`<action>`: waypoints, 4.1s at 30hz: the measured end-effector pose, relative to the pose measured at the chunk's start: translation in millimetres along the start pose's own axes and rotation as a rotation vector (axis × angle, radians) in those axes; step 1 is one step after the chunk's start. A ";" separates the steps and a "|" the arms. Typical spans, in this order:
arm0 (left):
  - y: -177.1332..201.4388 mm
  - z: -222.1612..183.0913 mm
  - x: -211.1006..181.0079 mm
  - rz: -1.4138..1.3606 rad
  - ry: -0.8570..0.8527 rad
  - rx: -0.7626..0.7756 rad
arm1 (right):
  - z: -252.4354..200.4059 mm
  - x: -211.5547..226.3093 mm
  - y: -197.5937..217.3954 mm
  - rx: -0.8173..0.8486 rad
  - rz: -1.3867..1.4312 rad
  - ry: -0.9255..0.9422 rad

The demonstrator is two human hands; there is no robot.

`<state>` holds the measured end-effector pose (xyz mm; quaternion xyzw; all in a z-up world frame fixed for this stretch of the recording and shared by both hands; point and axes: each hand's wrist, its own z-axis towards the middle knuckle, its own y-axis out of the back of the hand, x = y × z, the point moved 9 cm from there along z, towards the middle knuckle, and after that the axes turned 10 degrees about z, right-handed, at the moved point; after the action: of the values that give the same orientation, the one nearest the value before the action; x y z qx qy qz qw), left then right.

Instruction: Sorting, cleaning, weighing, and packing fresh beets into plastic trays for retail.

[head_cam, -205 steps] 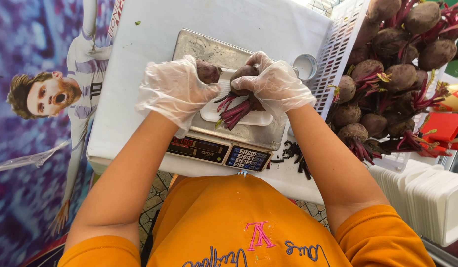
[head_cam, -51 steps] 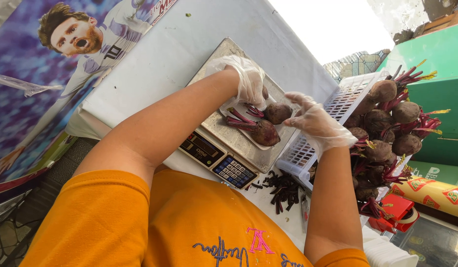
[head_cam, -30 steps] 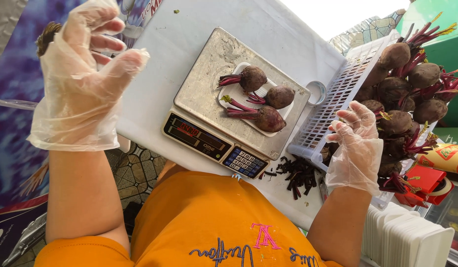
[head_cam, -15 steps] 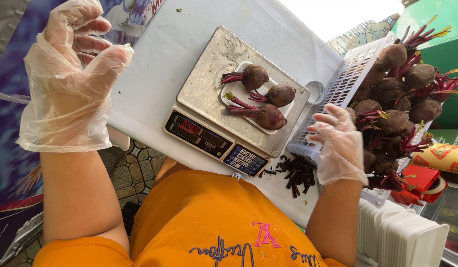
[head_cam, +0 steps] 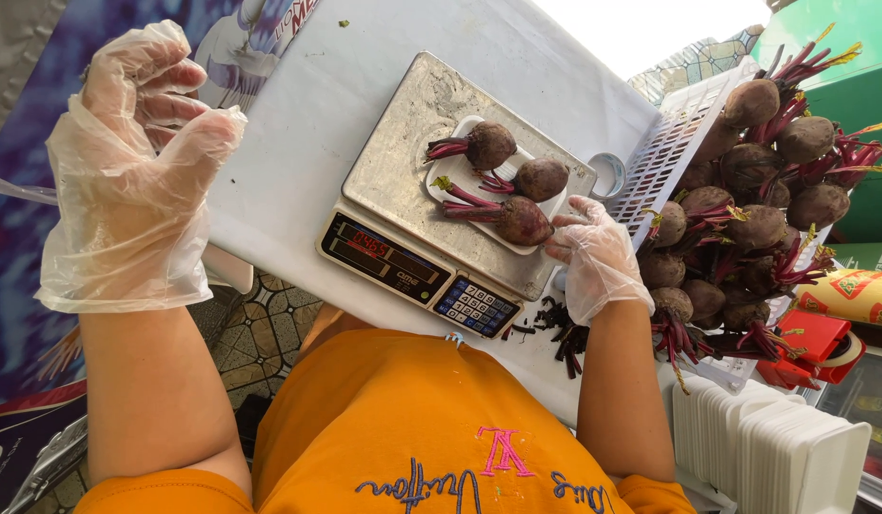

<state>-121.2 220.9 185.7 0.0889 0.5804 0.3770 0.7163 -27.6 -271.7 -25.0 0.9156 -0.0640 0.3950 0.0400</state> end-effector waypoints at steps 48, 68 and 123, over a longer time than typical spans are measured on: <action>25.8 -38.1 16.5 0.038 0.203 0.049 | 4.9 99.9 -139.6 0.644 -0.707 0.007; -296.9 28.0 -21.2 0.564 -0.154 0.600 | 10.2 113.0 -100.8 0.345 -0.786 0.450; 0.3 -23.8 47.5 0.037 0.131 -0.071 | -45.4 68.7 -85.0 0.002 -1.297 0.865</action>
<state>-140.7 244.3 142.2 0.0492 0.6104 0.4154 0.6726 -0.9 -187.9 54.3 0.5348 0.5058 0.6147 0.2834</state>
